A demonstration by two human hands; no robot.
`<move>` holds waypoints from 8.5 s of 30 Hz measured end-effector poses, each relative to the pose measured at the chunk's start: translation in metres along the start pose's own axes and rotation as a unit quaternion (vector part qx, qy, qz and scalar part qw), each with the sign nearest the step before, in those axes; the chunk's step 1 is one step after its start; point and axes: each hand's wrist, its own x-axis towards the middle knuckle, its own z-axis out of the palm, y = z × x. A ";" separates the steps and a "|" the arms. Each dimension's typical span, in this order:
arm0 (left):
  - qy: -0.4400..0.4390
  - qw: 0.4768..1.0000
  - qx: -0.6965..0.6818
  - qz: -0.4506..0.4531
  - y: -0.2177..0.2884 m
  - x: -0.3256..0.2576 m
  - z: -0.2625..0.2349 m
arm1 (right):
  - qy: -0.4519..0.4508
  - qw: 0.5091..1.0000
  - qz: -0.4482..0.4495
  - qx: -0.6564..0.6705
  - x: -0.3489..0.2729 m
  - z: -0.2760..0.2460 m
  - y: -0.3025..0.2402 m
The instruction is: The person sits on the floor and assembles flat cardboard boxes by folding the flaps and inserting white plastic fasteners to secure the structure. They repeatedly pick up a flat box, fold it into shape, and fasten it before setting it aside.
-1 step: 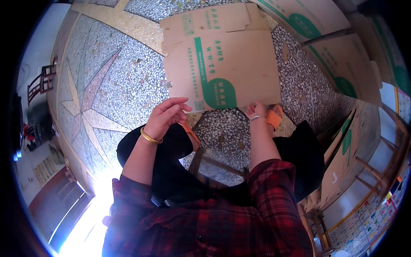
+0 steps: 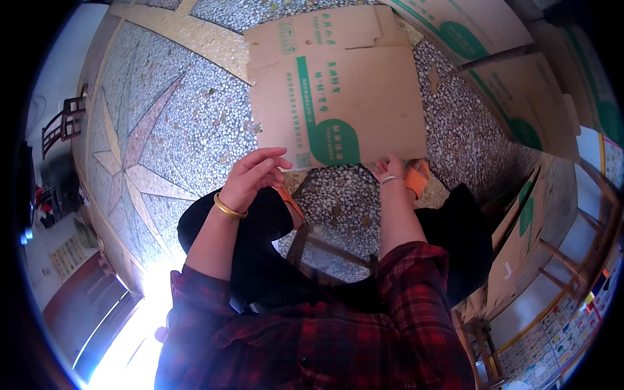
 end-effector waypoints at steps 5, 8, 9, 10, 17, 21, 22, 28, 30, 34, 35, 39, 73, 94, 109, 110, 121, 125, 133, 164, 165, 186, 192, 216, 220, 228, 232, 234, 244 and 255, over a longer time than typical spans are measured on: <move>0.002 1.000 0.011 0.004 -0.001 0.000 -0.004 | 0.034 0.999 -0.001 -0.002 0.002 0.004 0.003; 0.000 1.000 0.014 0.005 0.003 0.000 -0.002 | 0.042 0.999 -0.008 0.006 0.002 0.005 0.006; -0.004 1.000 0.014 0.005 0.003 0.001 -0.002 | 0.037 0.999 -0.015 0.008 0.001 0.006 0.007; -0.008 1.000 0.015 0.006 0.003 0.002 -0.002 | 0.057 0.998 -0.026 0.019 -0.001 0.005 0.008; -0.006 1.000 0.016 0.013 0.010 -0.006 0.002 | -0.149 0.985 -0.081 0.020 -0.053 0.012 0.009; 0.008 0.999 0.020 0.031 0.007 -0.015 0.003 | -0.276 0.944 -0.158 -0.087 -0.128 0.046 -0.006; 0.007 0.999 0.026 0.028 0.007 -0.015 0.005 | -0.289 0.936 -0.177 -0.096 -0.140 0.050 -0.011; 0.033 0.996 0.083 -0.009 0.010 -0.027 -0.004 | -0.359 0.891 -0.261 -0.094 -0.230 0.064 -0.038; 0.056 0.997 0.050 -0.019 0.012 -0.036 -0.006 | -0.356 0.889 -0.273 -0.087 -0.256 0.051 -0.043; 0.112 0.986 -0.094 0.084 0.018 -0.053 -0.013 | -0.348 0.891 -0.283 -0.061 -0.297 0.009 -0.039; 0.120 0.975 -0.135 0.131 0.016 -0.057 -0.015 | -0.352 0.890 -0.285 -0.056 -0.299 -0.005 -0.036; 0.092 0.935 -0.237 0.246 0.026 -0.082 -0.004 | -0.381 0.873 -0.299 -0.063 -0.301 -0.050 -0.021; -0.071 0.675 0.549 0.488 -0.030 -0.098 0.090 | -0.410 0.832 -0.356 -0.117 -0.383 -0.058 0.011; 0.170 0.908 0.377 0.073 -0.039 -0.059 0.008 | -0.471 0.808 -0.354 -0.006 -0.321 -0.161 0.008; 0.063 0.849 -0.417 0.320 0.021 -0.094 0.007 | -0.556 0.725 -0.394 -0.101 -0.355 -0.184 -0.015; 0.060 0.851 -0.412 0.320 0.026 -0.103 0.009 | -0.557 0.721 -0.395 -0.120 -0.359 -0.182 -0.018; -0.063 0.834 -0.353 0.420 0.033 -0.127 0.002 | -0.254 0.802 -0.462 -0.281 -0.308 -0.136 -0.043; -0.068 0.843 -0.341 0.410 0.030 -0.126 -0.007 | -0.147 0.657 -0.539 -0.506 -0.273 -0.135 -0.030; 0.001 0.859 -0.283 0.426 0.031 -0.128 -0.008 | -0.180 0.731 -0.458 -0.473 -0.282 -0.127 -0.020; -0.096 0.717 0.551 0.416 -0.083 -0.090 0.100 | -0.183 0.576 -0.617 -0.503 -0.406 -0.110 -0.090; -0.068 0.725 0.546 0.414 -0.082 -0.085 0.093 | -0.188 0.574 -0.620 -0.501 -0.414 -0.111 -0.100; 0.236 0.828 0.190 0.471 -0.006 -0.092 0.051 | -0.196 0.309 -0.615 -0.698 -0.481 -0.077 -0.121; 0.206 0.852 0.177 0.447 0.014 -0.089 0.057 | -0.133 0.292 -0.688 -0.651 -0.444 -0.095 -0.134; -0.030 0.752 0.621 0.219 0.104 -0.150 0.112 | -0.226 0.172 -0.754 -0.593 -0.468 -0.084 -0.082; -0.085 0.668 0.734 0.092 0.125 -0.138 0.125 | -0.192 0.151 -0.724 -0.646 -0.475 -0.069 -0.083; -0.155 0.661 0.732 0.058 0.093 -0.119 0.164 | -0.207 0.177 -0.617 -0.738 -0.470 -0.073 -0.063; -0.161 0.668 0.727 0.012 0.095 -0.115 0.170 | -0.228 0.180 -0.590 -0.753 -0.464 -0.070 -0.064; -0.151 0.694 0.704 -0.019 0.097 -0.118 0.171 | -0.240 0.181 -0.577 -0.759 -0.462 -0.064 -0.067; -0.147 0.714 0.684 -0.029 0.101 -0.110 0.168 | -0.195 0.171 -0.579 -0.773 -0.454 -0.064 -0.084; -0.103 0.793 0.599 0.032 0.149 -0.132 0.076 | -0.350 0.562 -0.544 -0.515 -0.454 -0.119 -0.137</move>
